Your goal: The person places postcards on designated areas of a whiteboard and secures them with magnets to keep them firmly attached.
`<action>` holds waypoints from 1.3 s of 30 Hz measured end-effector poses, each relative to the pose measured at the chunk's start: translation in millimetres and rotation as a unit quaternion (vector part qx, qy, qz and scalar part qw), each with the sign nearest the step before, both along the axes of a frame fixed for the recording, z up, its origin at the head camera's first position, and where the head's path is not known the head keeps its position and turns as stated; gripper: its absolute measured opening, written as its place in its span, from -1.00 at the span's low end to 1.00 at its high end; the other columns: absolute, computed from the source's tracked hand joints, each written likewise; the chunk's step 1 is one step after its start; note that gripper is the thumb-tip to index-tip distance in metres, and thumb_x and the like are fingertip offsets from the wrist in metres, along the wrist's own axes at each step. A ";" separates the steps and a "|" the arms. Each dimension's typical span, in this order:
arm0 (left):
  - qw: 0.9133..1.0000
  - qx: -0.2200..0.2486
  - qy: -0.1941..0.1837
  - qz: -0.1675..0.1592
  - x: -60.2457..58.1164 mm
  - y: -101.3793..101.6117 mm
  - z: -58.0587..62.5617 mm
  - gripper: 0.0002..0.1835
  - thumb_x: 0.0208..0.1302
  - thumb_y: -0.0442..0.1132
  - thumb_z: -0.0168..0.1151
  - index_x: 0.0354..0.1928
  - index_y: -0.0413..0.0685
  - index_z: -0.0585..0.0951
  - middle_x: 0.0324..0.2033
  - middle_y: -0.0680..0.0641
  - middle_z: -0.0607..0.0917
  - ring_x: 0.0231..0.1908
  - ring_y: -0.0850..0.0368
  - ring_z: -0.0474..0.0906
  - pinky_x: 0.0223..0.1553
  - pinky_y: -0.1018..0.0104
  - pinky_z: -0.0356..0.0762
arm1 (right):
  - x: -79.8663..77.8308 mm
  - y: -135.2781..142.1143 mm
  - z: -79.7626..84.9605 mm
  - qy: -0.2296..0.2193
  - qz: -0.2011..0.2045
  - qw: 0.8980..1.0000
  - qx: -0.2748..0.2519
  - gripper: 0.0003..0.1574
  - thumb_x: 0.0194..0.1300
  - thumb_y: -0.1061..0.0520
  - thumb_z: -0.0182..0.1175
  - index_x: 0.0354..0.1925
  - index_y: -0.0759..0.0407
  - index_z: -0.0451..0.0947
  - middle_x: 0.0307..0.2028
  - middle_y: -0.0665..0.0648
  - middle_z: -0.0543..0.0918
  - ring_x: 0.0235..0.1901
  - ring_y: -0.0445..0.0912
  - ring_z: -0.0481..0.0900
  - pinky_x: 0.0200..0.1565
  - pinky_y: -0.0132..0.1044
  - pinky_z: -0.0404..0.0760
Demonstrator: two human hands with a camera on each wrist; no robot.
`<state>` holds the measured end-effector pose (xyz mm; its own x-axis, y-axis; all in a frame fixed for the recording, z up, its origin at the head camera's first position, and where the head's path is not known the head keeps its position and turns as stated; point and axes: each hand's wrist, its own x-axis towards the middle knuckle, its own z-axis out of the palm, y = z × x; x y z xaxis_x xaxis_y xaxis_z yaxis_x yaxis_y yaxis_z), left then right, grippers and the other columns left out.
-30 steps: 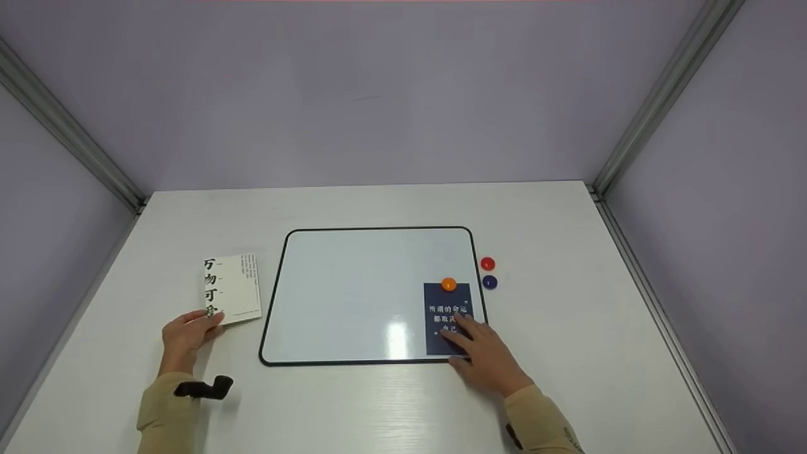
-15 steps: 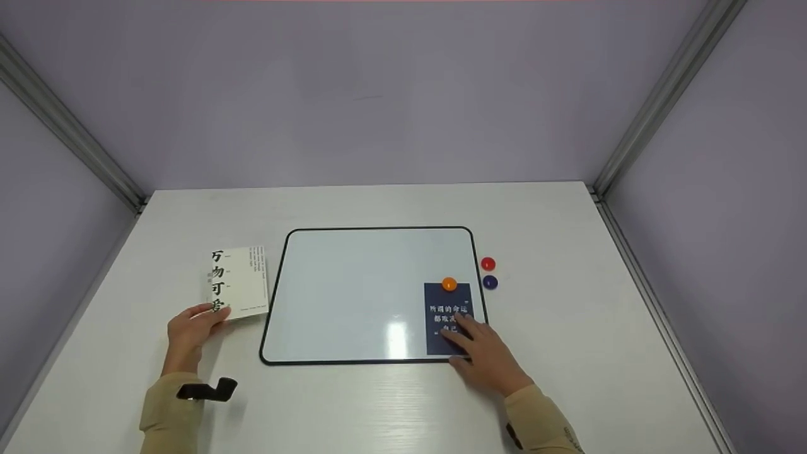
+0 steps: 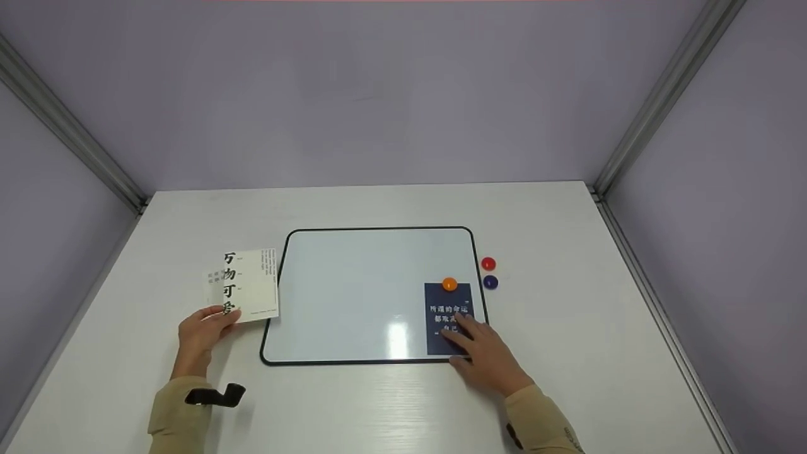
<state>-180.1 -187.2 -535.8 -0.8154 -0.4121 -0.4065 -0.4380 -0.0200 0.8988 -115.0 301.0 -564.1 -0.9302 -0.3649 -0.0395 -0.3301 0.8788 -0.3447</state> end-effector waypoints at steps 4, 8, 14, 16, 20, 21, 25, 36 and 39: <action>1.000 0.005 -0.004 -0.004 -0.3 4.2 -0.8 -0.54 0.13 -0.38 0.35 0.05 -0.35 0.44 -0.28 -0.09 0.65 -0.49 0.36 0.55 -0.38 0.55 0.60 | 0.4 -0.1 0.0 0.003 0.000 1.000 0.001 -0.39 0.33 -0.04 0.17 0.32 -0.10 0.38 0.44 0.21 0.27 0.40 0.28 0.24 0.35 0.24 0.32; 1.000 0.004 -0.002 -0.007 0.2 6.2 -0.4 -0.53 0.13 -0.37 0.35 0.07 -0.36 0.44 -0.27 -0.11 0.65 -0.50 0.36 0.56 -0.39 0.57 0.59 | 1.2 -0.5 -0.6 0.012 0.004 1.000 0.000 -0.40 0.32 -0.03 0.18 0.32 -0.10 0.39 0.43 0.22 0.29 0.39 0.28 0.26 0.33 0.24 0.34; 1.000 -0.008 0.002 -0.021 1.2 9.7 1.6 -0.53 0.14 -0.36 0.35 0.07 -0.36 0.43 -0.24 -0.16 0.67 -0.50 0.36 0.57 -0.40 0.59 0.57 | 1.5 0.4 -0.6 0.018 0.005 1.000 0.001 -0.40 0.32 -0.03 0.19 0.31 -0.08 0.40 0.42 0.23 0.30 0.38 0.29 0.27 0.32 0.24 0.35; 1.000 -0.009 0.005 -0.025 1.5 11.7 2.6 -0.54 0.14 -0.36 0.35 0.06 -0.36 0.42 -0.26 -0.15 0.68 -0.50 0.36 0.57 -0.40 0.58 0.58 | 1.1 0.3 -0.5 0.012 0.002 1.000 0.003 -0.39 0.32 -0.03 0.18 0.32 -0.10 0.39 0.43 0.22 0.29 0.39 0.29 0.26 0.33 0.24 0.34; 0.999 0.001 0.014 -0.031 1.5 17.1 4.0 -0.56 0.13 -0.39 0.35 0.02 -0.35 0.42 -0.35 -0.11 0.70 -0.51 0.34 0.57 -0.40 0.57 0.59 | 0.6 -0.2 -0.4 -0.001 -0.002 1.000 0.006 -0.39 0.33 -0.04 0.17 0.33 -0.12 0.38 0.44 0.20 0.26 0.41 0.28 0.23 0.35 0.23 0.33; 0.999 0.003 0.015 -0.033 1.2 18.5 4.0 -0.56 0.13 -0.39 0.35 0.02 -0.35 0.42 -0.36 -0.11 0.70 -0.51 0.34 0.58 -0.39 0.56 0.60 | 0.6 -0.3 -0.4 -0.004 -0.002 1.000 0.007 -0.39 0.33 -0.05 0.17 0.33 -0.12 0.37 0.44 0.20 0.26 0.41 0.28 0.23 0.35 0.23 0.32; 0.999 0.000 0.009 -0.042 -0.6 24.3 2.9 -0.55 0.12 -0.39 0.35 0.04 -0.34 0.44 -0.24 -0.21 0.72 -0.48 0.32 0.60 -0.29 0.48 0.66 | 0.8 -0.9 1.4 -0.002 -0.002 1.000 0.006 -0.39 0.33 -0.04 0.18 0.32 -0.10 0.38 0.44 0.21 0.27 0.40 0.29 0.24 0.34 0.23 0.33; 0.999 0.003 0.005 -0.053 -2.1 34.8 1.1 -0.55 0.12 -0.39 0.35 0.06 -0.32 0.46 -0.12 -0.29 0.70 -0.41 0.29 0.64 -0.23 0.45 0.70 | 1.0 -1.4 1.4 -0.005 -0.005 1.000 0.006 -0.39 0.33 -0.03 0.18 0.33 -0.12 0.37 0.44 0.21 0.26 0.40 0.28 0.25 0.34 0.23 0.35; 0.998 -0.005 0.005 -0.057 -1.6 37.0 1.4 -0.55 0.12 -0.38 0.36 0.06 -0.32 0.47 -0.14 -0.27 0.72 -0.41 0.30 0.64 -0.24 0.46 0.70 | 0.8 -1.7 1.6 -0.005 -0.004 1.000 0.006 -0.39 0.33 -0.03 0.18 0.33 -0.11 0.37 0.44 0.21 0.25 0.40 0.27 0.25 0.34 0.22 0.35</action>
<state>-181.7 -150.2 -534.4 -0.8619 -0.3194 -0.3940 -0.4272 0.0385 0.9033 -114.2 299.2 -562.6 -0.9324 -0.3575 -0.0522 -0.3206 0.8852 -0.3371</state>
